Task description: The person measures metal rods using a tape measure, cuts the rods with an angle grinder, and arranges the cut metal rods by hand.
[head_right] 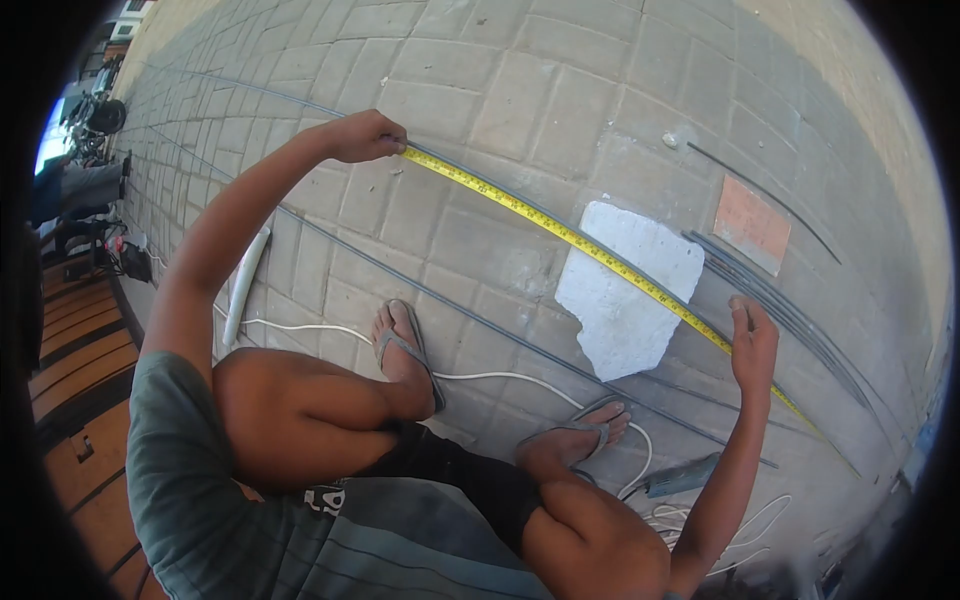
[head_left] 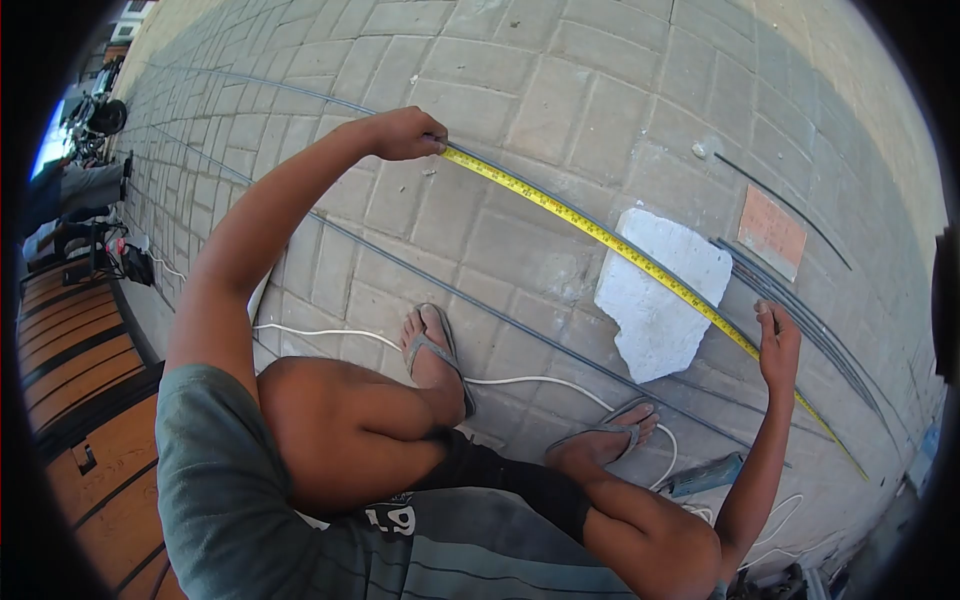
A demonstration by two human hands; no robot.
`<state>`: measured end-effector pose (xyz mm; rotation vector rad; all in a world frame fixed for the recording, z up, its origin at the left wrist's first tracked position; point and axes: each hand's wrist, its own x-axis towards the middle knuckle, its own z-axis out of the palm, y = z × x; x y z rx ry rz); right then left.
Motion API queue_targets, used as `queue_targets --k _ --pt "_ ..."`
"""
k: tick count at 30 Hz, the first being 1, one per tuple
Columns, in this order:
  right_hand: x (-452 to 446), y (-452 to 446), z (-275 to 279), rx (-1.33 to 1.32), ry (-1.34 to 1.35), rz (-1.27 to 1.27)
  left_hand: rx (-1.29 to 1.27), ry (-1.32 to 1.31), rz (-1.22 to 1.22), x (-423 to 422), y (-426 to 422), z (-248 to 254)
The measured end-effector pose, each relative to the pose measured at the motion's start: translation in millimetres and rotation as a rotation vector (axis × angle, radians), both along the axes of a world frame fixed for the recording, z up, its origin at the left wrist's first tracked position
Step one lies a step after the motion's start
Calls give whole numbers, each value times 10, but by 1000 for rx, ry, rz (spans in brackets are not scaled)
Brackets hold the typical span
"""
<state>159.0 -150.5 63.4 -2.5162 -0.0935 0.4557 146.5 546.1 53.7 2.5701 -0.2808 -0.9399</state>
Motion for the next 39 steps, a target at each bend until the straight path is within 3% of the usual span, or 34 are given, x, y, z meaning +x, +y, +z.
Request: queue_targets --k 7,14,22,28,39 --pt "225 688 129 -27 -117 101 -7 -55 33 -92 227 -59" --pt "387 2354 80 159 -17 341 22 -154 36 -131 186 -141" --pt "423 3945 -586 255 210 430 -18 -188 69 -169 206 -142" --pt "353 4221 -863 377 511 264 -27 -223 56 -191 242 -237" --pt "298 4287 -972 345 399 265 -47 -235 61 -194 240 -285"
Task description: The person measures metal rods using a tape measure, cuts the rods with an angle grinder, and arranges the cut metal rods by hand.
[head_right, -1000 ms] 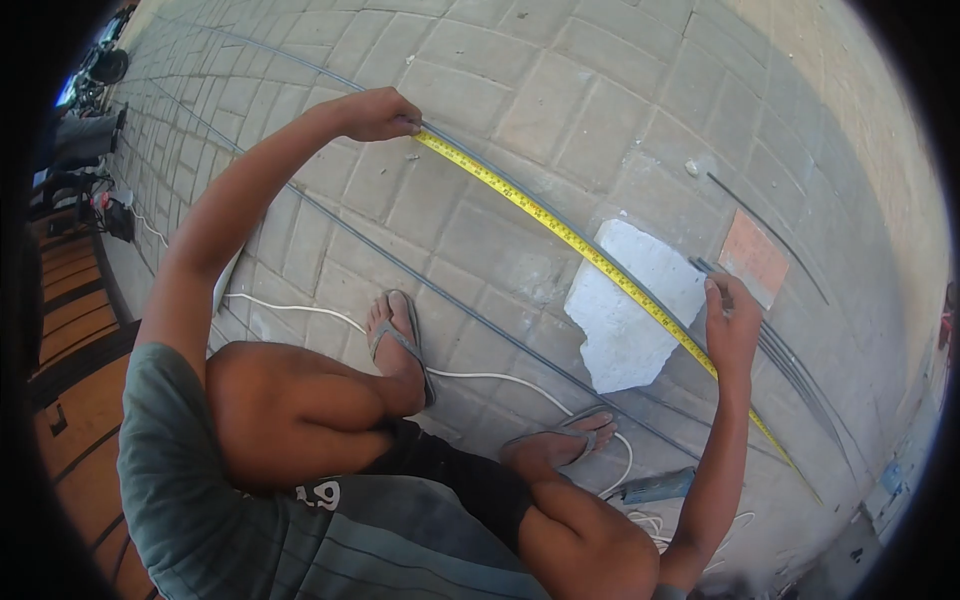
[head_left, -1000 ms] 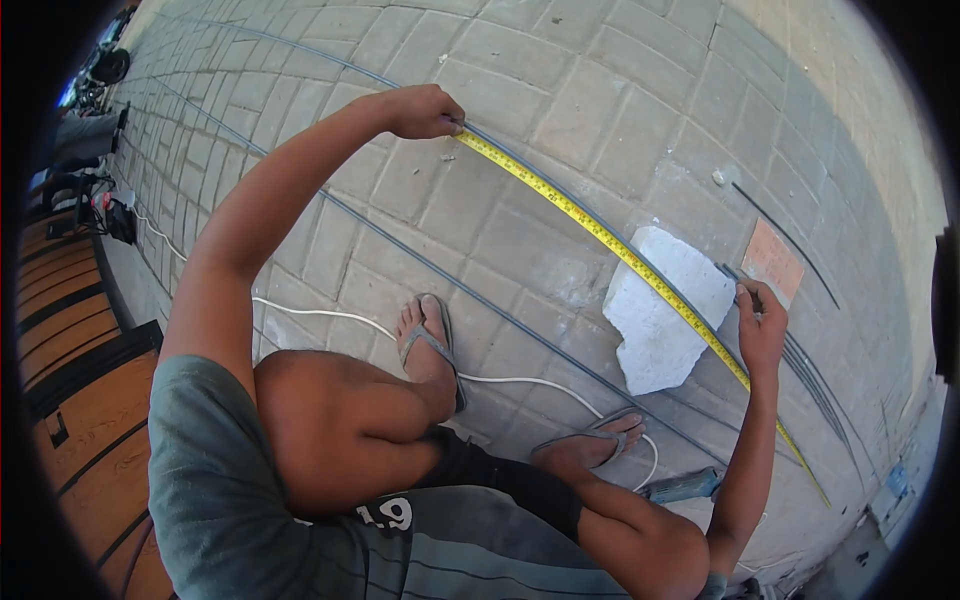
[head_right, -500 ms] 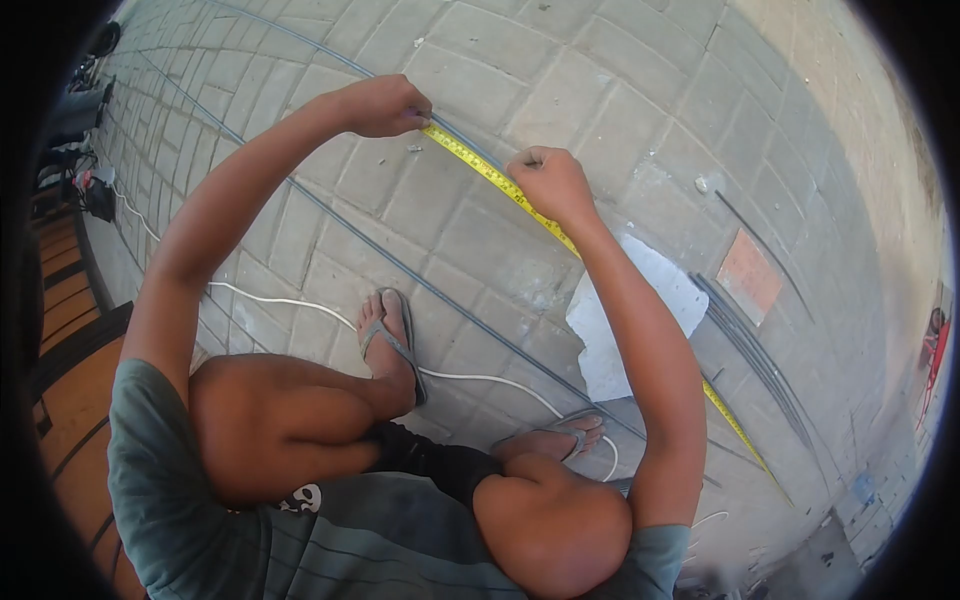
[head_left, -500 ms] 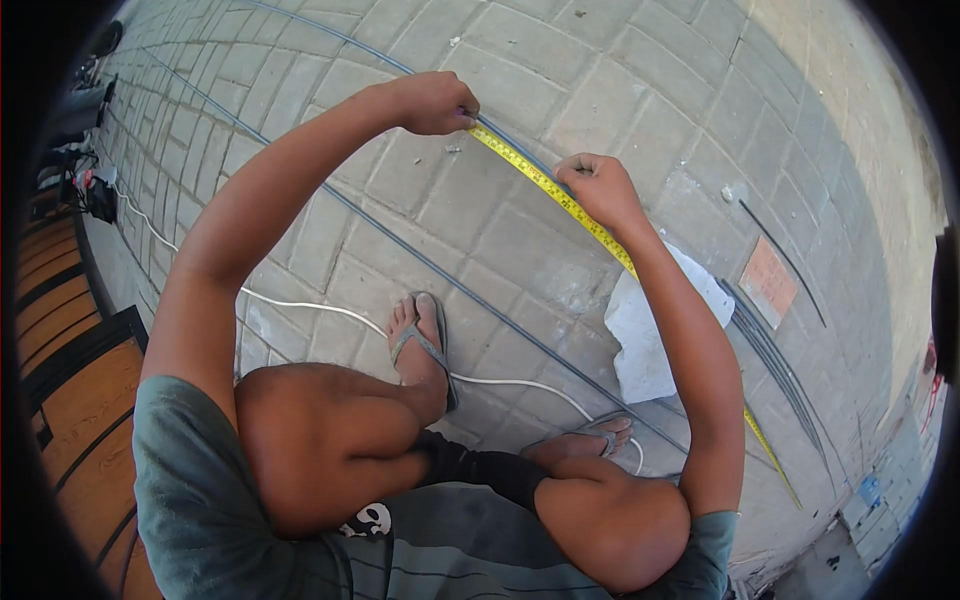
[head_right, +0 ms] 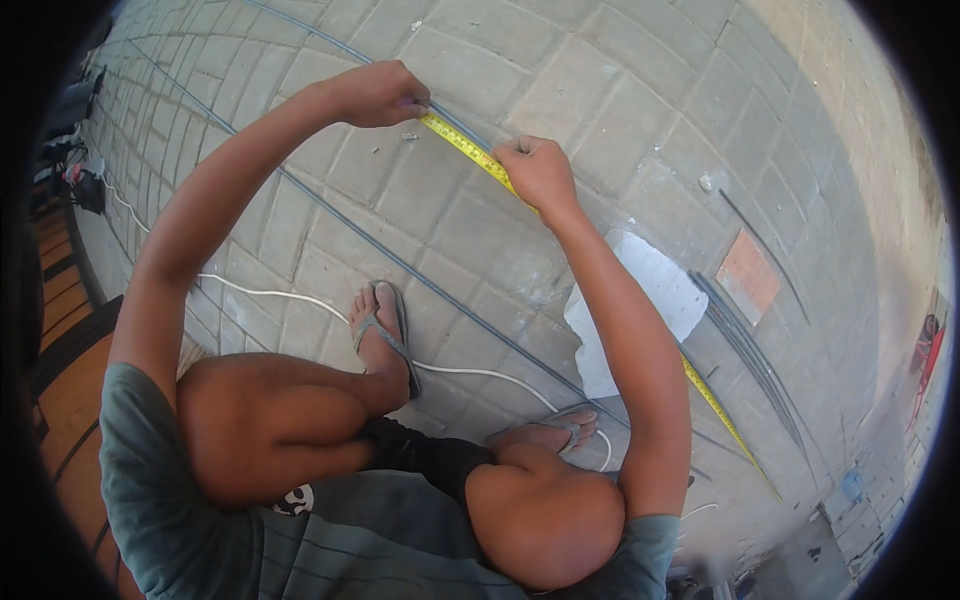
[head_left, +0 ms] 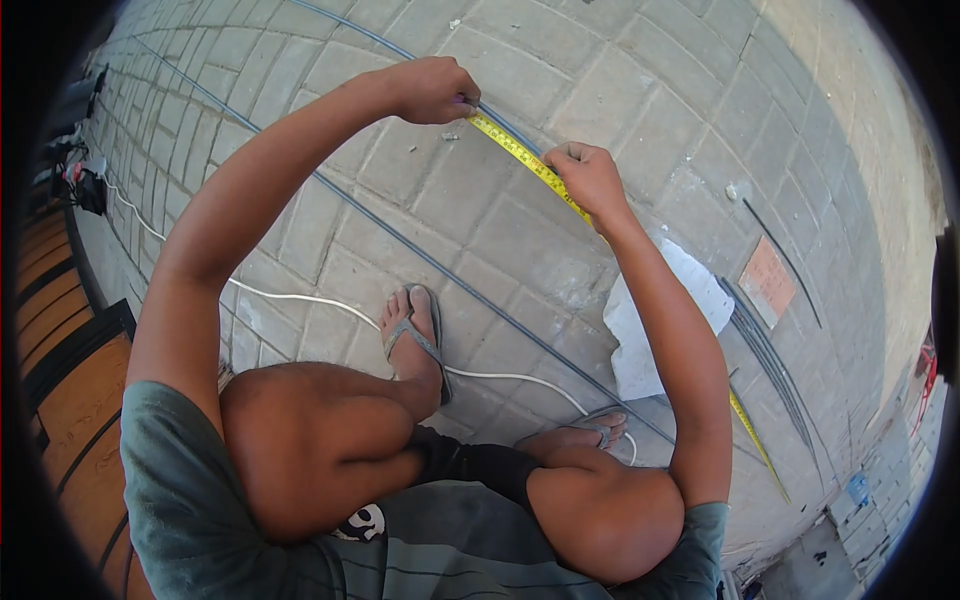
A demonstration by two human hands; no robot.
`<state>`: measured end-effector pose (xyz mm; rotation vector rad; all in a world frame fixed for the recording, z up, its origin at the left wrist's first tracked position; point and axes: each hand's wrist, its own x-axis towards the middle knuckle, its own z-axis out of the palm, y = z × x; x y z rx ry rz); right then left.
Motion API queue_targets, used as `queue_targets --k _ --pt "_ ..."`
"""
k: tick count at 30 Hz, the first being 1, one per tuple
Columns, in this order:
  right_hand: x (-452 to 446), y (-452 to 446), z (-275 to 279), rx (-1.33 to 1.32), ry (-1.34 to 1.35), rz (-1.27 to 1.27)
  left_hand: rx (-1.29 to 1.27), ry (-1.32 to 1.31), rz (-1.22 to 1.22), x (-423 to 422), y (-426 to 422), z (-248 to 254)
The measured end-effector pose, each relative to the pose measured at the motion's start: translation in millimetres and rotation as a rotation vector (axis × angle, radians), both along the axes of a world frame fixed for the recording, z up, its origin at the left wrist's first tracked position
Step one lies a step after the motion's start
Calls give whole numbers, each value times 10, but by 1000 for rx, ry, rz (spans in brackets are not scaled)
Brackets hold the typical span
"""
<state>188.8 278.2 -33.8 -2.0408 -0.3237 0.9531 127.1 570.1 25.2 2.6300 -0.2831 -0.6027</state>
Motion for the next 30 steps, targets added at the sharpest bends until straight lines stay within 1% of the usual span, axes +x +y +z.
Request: queue_targets --k 2,4,6,9,12,13,14,16,18,19,20,21,22,23,24,25,26,28,29,30 --pt "-11 1 2 5 -39 2 13 19 15 3 -33 17" --pt "0 11 21 -24 -106 67 36 32 28 -12 -21 87" --pt "-43 5 65 -4 -114 64 -12 43 1 5 -54 160" --pt "39 -102 251 -10 -146 38 -86 90 -9 -93 -221 393" --pt "199 -324 469 -37 -175 28 -79 103 -7 -313 -396 524" --pt "253 -460 594 -7 -140 33 -75 129 -22 -362 -446 554" --pt "285 -637 711 12 -107 28 -80 153 -47 -398 -527 575" --pt "265 -1008 921 -24 -104 0 -80 238 -11 -412 -684 634" --pt "180 -1476 1043 -32 -58 -11 -125 186 1 -448 -798 572" --pt "120 -1707 1060 -32 -16 -25 -73 251 11 -408 -876 606" --pt "52 -1968 939 27 -1 -43 -127 214 22 -440 -920 543" --pt "2 -2281 842 70 -4 -79 -105 244 34 -438 -960 497" --pt "-55 -2557 876 75 -11 -101 -160 194 26 -482 -955 368" --pt "-73 -2857 888 11 -46 -59 -162 184 51 -543 -926 212" --pt "-128 -3137 859 29 -148 -60 -159 244 56 -523 -994 244" --pt "-144 -3411 903 -7 -94 -62 -142 259 56 -533 -1010 195" --pt "-162 -3654 976 -26 -90 -70 -197 85 -24 -666 -759 -170" --pt "-118 -4138 958 -13 -59 -61 -80 215 31 -636 -949 5" --pt "-99 -4367 930 12 -51 -88 -68 210 24 -566 -1035 19" --pt "-119 -4604 946 45 -32 -107 -106 281 18 -539 -1127 20"
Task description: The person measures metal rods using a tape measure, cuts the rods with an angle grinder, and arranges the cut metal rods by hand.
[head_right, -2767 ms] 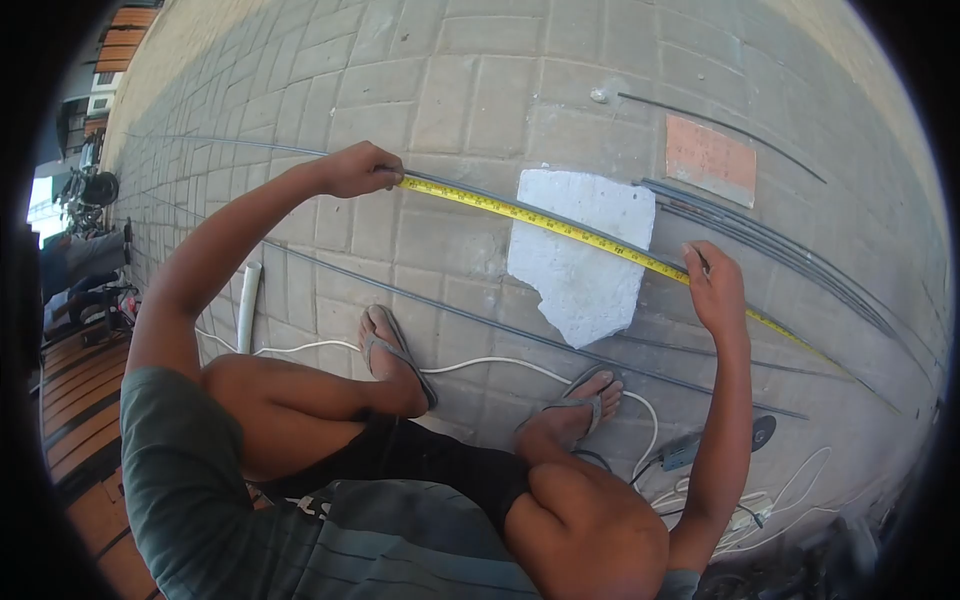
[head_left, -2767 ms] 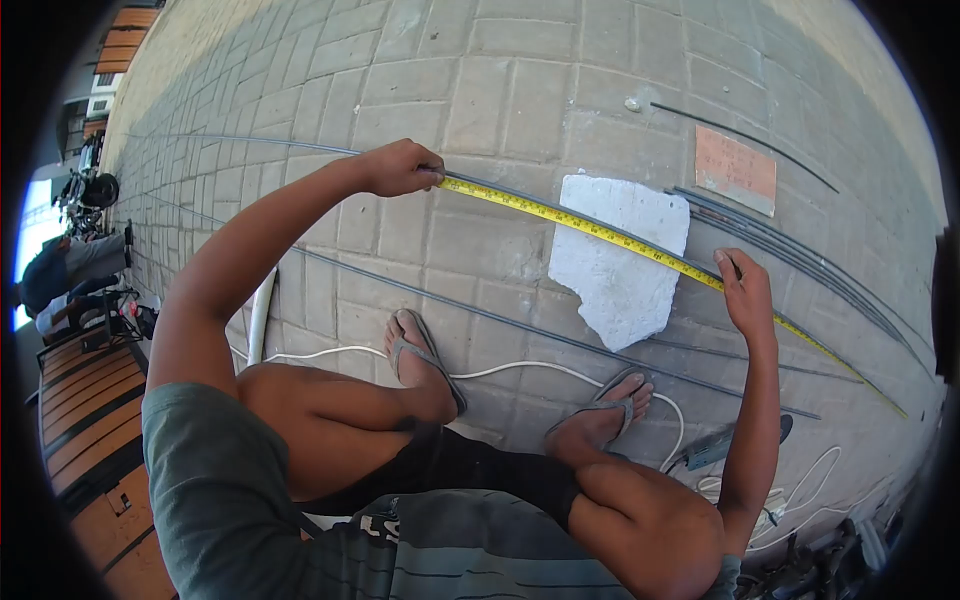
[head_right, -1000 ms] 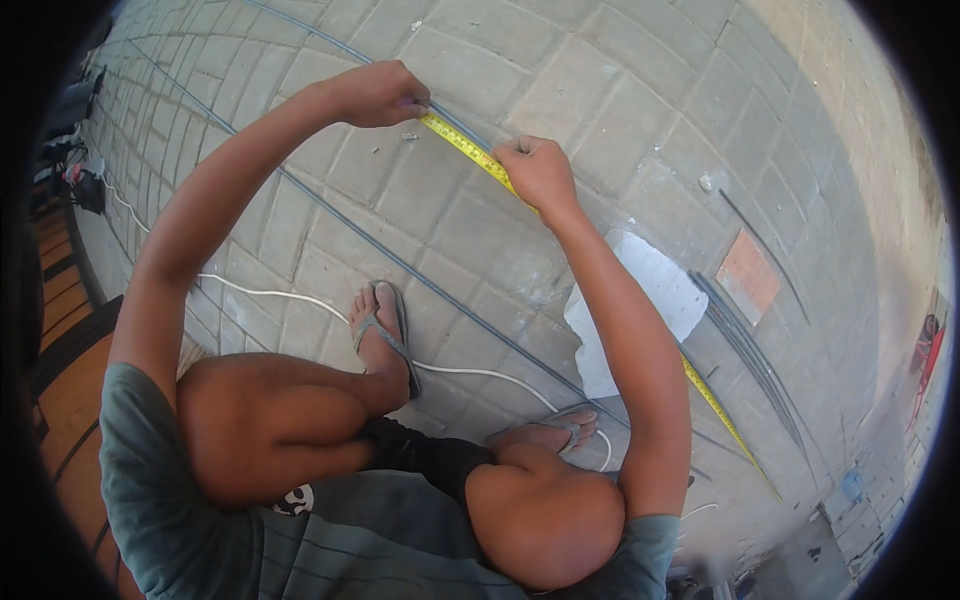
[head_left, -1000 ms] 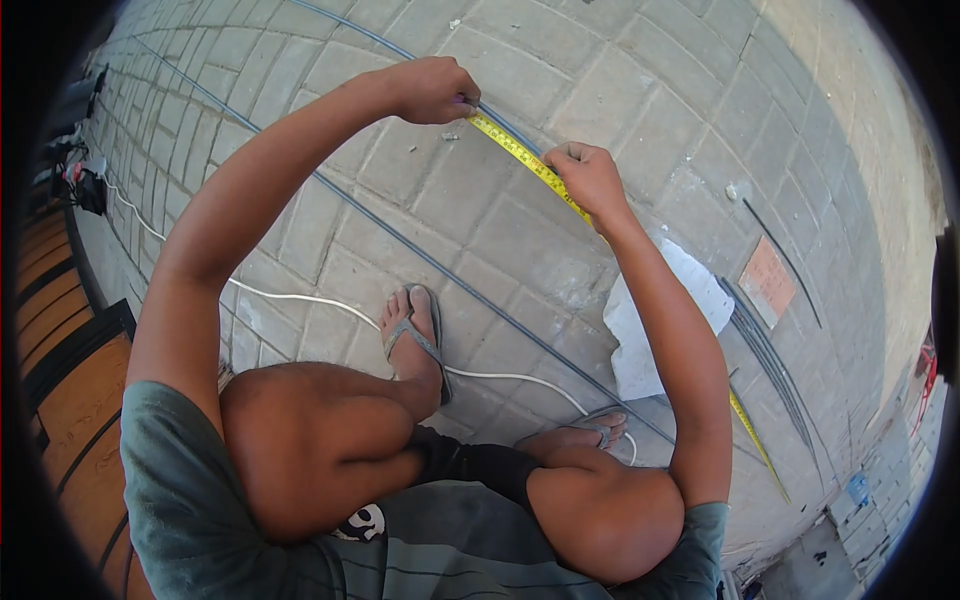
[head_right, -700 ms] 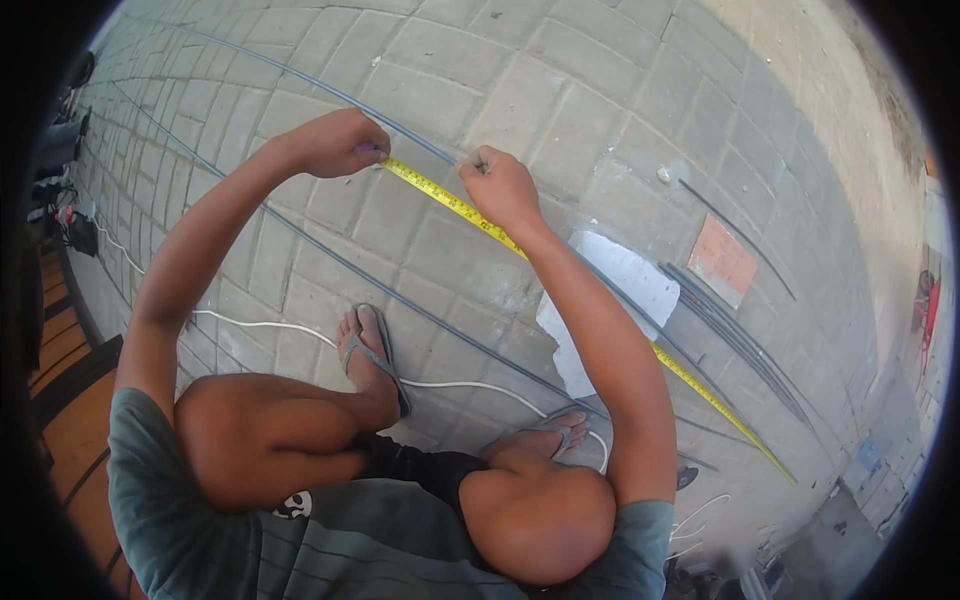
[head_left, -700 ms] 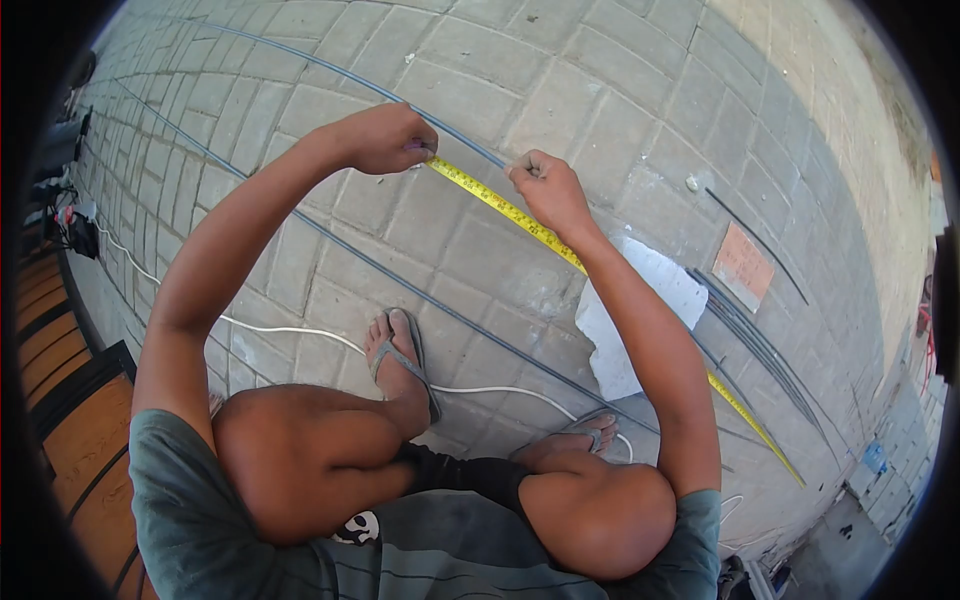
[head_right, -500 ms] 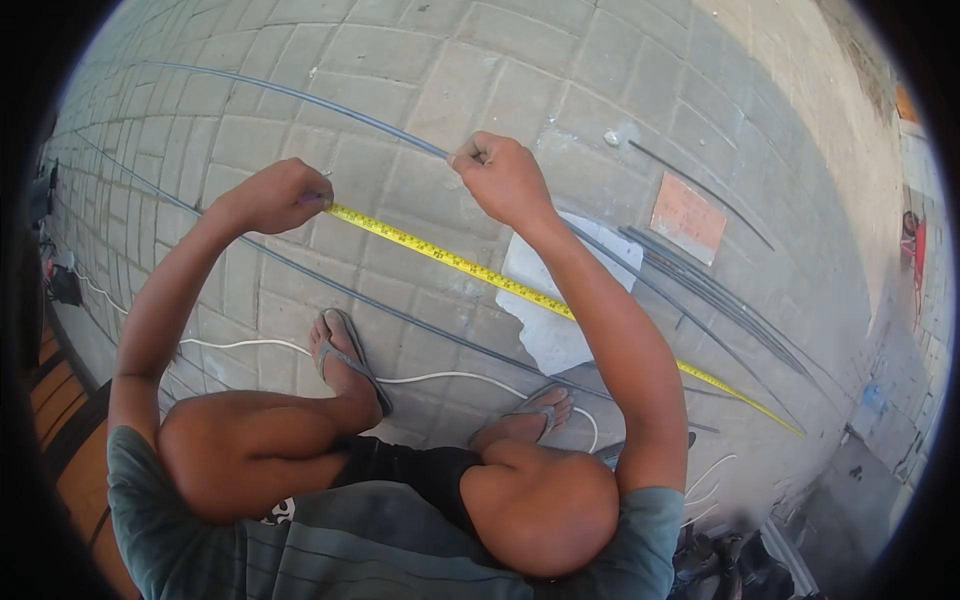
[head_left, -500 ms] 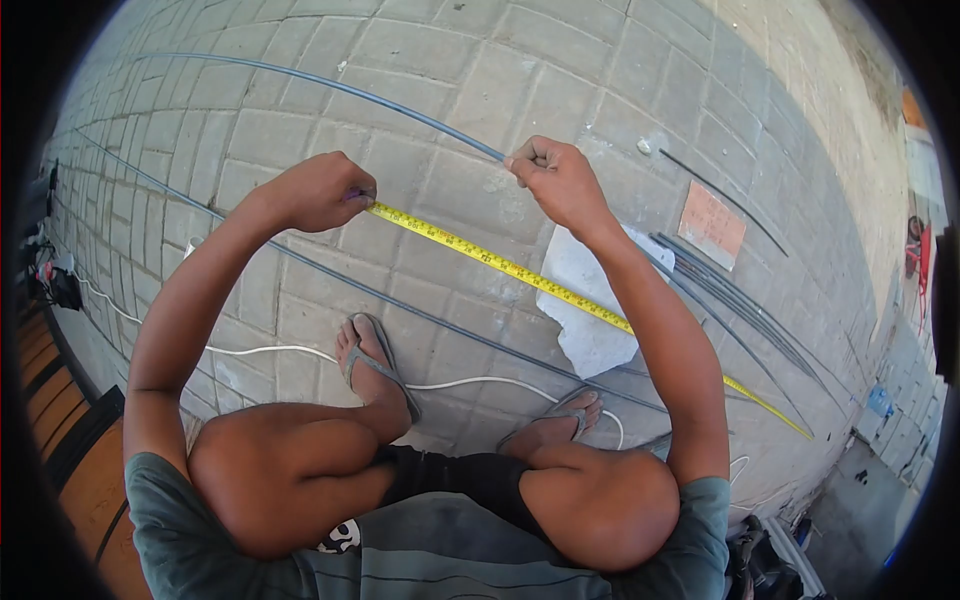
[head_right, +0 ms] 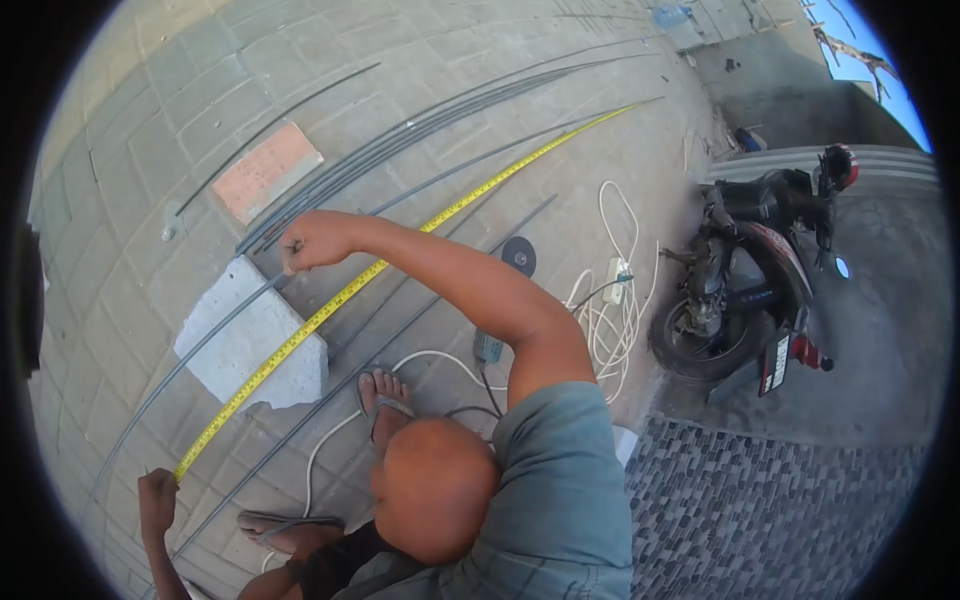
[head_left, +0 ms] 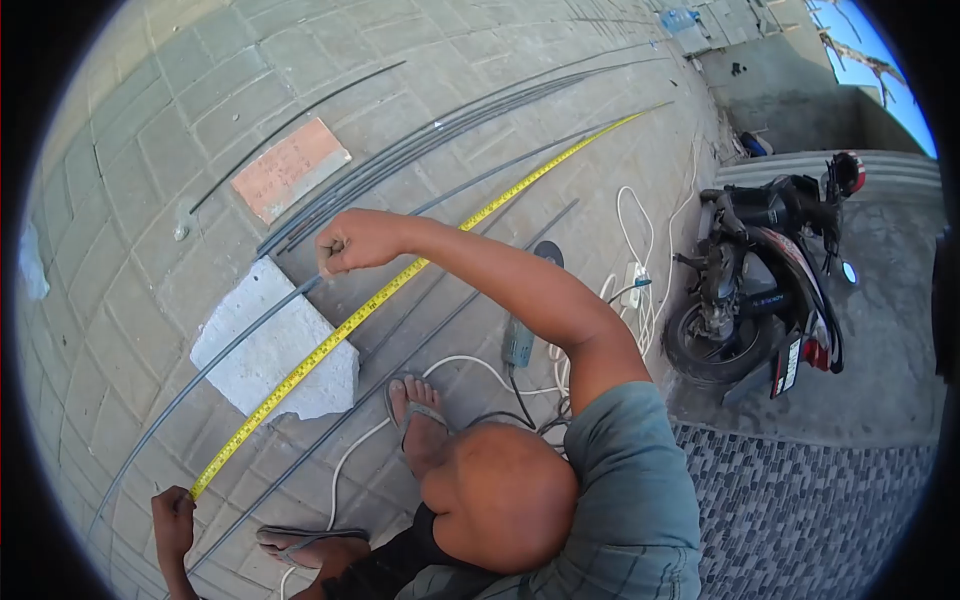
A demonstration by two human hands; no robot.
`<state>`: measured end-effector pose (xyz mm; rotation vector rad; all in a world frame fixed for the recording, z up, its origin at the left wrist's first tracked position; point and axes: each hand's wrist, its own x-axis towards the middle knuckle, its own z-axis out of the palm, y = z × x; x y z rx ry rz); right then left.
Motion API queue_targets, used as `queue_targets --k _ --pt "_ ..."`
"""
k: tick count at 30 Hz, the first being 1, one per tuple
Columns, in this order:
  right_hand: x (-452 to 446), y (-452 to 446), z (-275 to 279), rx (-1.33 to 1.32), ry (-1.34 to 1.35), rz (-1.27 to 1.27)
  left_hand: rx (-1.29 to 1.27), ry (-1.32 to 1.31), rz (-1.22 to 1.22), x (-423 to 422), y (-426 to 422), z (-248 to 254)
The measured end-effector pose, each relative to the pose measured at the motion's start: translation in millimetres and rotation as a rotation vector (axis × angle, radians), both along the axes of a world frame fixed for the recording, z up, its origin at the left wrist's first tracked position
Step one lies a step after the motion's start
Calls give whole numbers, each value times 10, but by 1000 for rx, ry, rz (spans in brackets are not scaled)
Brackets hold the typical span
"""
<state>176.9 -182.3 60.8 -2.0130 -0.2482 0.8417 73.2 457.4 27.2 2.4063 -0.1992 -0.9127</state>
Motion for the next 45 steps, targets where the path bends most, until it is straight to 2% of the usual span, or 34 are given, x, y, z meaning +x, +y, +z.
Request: queue_targets --k 3,6,12,19,21,27,30,38,45 --pt "34 -530 45 -110 88 -21 -19 117 4 50 -369 241" --pt "83 -903 -122 -71 89 -26 -22 151 -10 56 -486 246" --pt "115 -934 -196 -96 87 -59 58 246 -98 110 -660 258" --pt "1 -603 -191 -30 77 -77 49 310 -108 114 -674 130" --pt "-6 -352 -189 -70 33 -9 43 319 -129 164 -708 142" --pt "-50 235 -535 -30 -55 77 55 362 -42 144 -703 255" --pt "-15 253 -600 24 101 30 47 331 -15 91 -662 323" --pt "151 232 -612 34 96 30 26 266 -54 -61 -365 240" --pt "126 246 -626 61 114 39 44 282 -58 37 -373 381"
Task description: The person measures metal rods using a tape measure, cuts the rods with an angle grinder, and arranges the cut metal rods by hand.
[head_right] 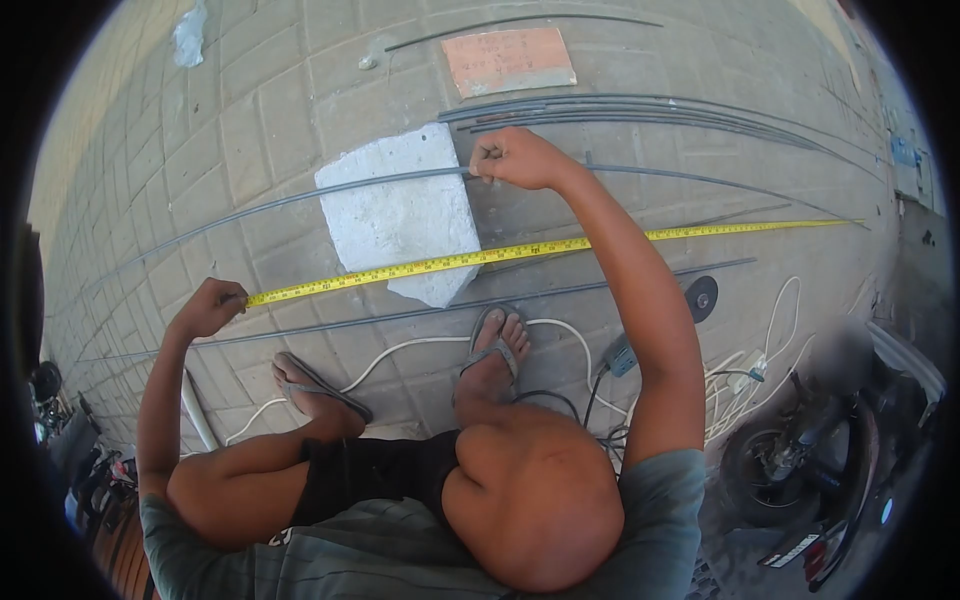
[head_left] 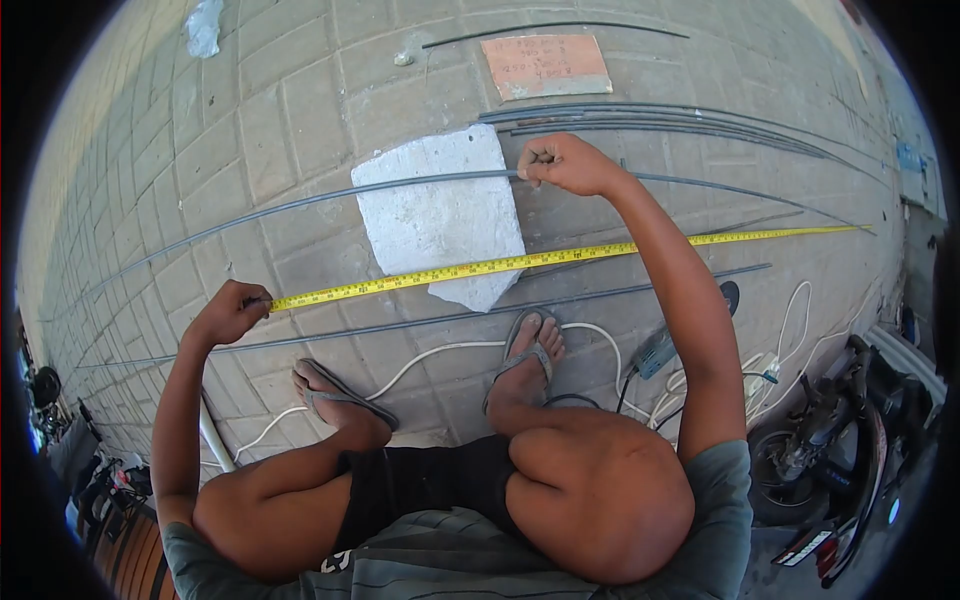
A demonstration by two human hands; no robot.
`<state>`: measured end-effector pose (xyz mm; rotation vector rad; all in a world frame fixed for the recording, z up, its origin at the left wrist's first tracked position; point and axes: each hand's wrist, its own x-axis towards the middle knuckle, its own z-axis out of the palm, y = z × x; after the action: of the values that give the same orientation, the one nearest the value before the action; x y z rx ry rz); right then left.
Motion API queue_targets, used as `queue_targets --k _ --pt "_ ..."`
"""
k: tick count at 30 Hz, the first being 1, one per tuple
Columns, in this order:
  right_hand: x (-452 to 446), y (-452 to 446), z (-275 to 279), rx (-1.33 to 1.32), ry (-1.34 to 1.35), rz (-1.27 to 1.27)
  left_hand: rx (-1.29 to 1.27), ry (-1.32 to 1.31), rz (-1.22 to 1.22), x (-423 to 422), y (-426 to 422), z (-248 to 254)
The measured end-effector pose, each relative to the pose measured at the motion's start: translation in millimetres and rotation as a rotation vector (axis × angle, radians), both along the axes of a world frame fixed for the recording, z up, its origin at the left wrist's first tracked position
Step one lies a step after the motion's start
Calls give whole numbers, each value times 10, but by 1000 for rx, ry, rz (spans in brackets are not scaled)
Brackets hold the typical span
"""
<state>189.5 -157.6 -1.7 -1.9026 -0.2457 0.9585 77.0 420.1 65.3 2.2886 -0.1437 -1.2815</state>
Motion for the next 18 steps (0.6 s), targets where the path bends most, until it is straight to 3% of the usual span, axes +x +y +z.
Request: queue_targets --k 16,18 --pt "-32 34 21 -22 -58 -12 7 -36 -47 78 19 50" --pt "-112 71 168 -192 -210 -28 18 -36 -41 86 -3 69"
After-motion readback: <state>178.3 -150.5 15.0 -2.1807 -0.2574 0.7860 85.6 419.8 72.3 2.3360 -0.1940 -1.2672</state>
